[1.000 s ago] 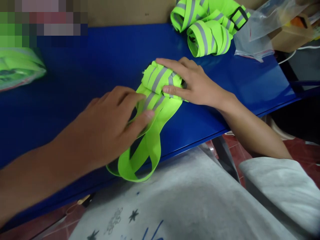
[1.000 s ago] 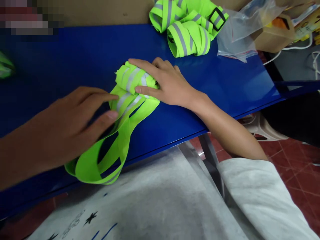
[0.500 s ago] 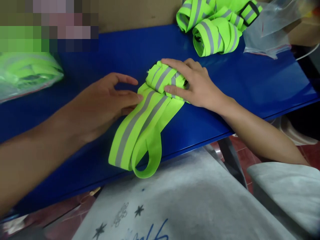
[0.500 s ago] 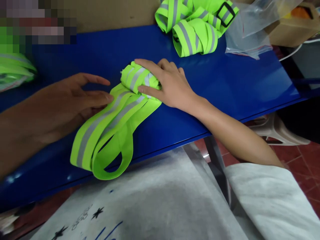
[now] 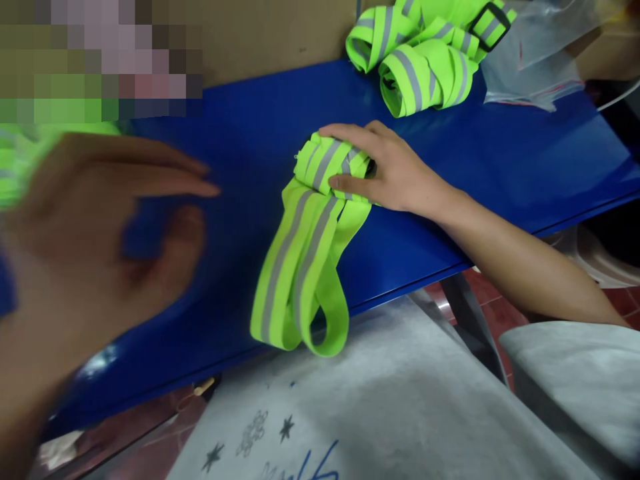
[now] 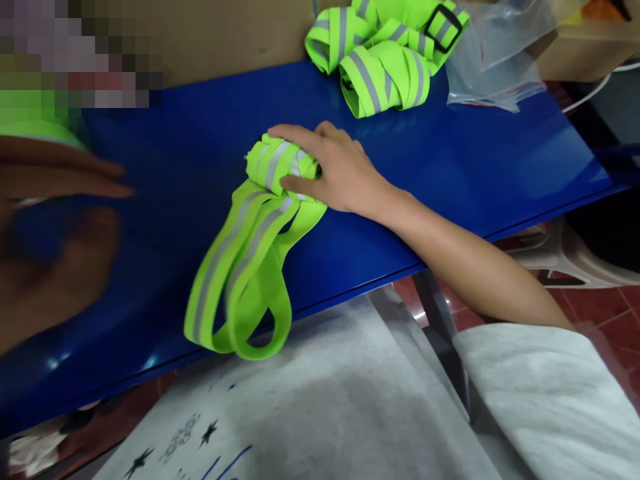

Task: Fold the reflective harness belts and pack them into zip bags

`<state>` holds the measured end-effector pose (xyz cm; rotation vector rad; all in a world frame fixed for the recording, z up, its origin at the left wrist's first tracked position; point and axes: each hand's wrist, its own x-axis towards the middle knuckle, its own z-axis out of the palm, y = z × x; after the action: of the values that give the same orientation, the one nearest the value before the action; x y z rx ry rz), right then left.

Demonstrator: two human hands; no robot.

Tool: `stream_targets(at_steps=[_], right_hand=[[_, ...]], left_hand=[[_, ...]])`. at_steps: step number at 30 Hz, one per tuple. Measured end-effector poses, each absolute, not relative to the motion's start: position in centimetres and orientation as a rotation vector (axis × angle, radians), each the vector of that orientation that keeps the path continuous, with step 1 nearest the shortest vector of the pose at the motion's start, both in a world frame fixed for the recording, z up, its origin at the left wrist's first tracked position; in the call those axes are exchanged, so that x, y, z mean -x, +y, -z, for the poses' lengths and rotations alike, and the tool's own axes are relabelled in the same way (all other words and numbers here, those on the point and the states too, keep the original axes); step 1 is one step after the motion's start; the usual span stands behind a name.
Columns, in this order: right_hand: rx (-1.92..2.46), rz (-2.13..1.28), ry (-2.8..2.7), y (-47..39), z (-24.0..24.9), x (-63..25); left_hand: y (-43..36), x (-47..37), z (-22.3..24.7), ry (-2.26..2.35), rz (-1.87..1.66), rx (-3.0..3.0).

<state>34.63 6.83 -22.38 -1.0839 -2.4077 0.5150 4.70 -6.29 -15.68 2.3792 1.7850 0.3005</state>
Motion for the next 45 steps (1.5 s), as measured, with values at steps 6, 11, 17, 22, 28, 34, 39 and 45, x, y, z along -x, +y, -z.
stream_targets(at_steps=[6, 11, 17, 22, 28, 34, 39, 45], right_hand=[[1.083, -0.505, -2.448, 7.8, 22.4, -35.0], [0.991, -0.560, -2.468, 8.3, 21.9, -34.9], [0.924, -0.535, -2.485, 8.9, 21.1, -34.6], [0.944, -0.344, -2.523, 8.1, 20.3, -33.9], [0.836, -0.015, -2.584, 6.0, 21.1, -33.4], [0.496, -0.087, -2.720, 4.4, 22.0, -35.6], [0.373, -0.301, -2.708, 3.2, 21.1, -36.4], [0.400, -0.607, -2.712, 1.8, 19.2, -36.7]], left_hand=[[-5.6, -6.7, 20.1, 0.668, -0.092, -2.690], [-7.7, -5.7, 18.7, 0.683, 0.012, -2.540], [-3.2, -7.2, 16.6, 0.832, -0.454, -2.508], [-2.3, -11.3, 20.6, 0.700, -0.138, -2.719], [-5.9, -12.9, 21.3, 0.583, -0.103, -2.771], [-6.4, -13.2, 21.0, 0.624, -0.081, -2.762], [-8.4, -13.9, 20.9, 0.673, -0.134, -2.876], [-9.4, -14.3, 19.7, 0.757, -0.226, -2.692]])
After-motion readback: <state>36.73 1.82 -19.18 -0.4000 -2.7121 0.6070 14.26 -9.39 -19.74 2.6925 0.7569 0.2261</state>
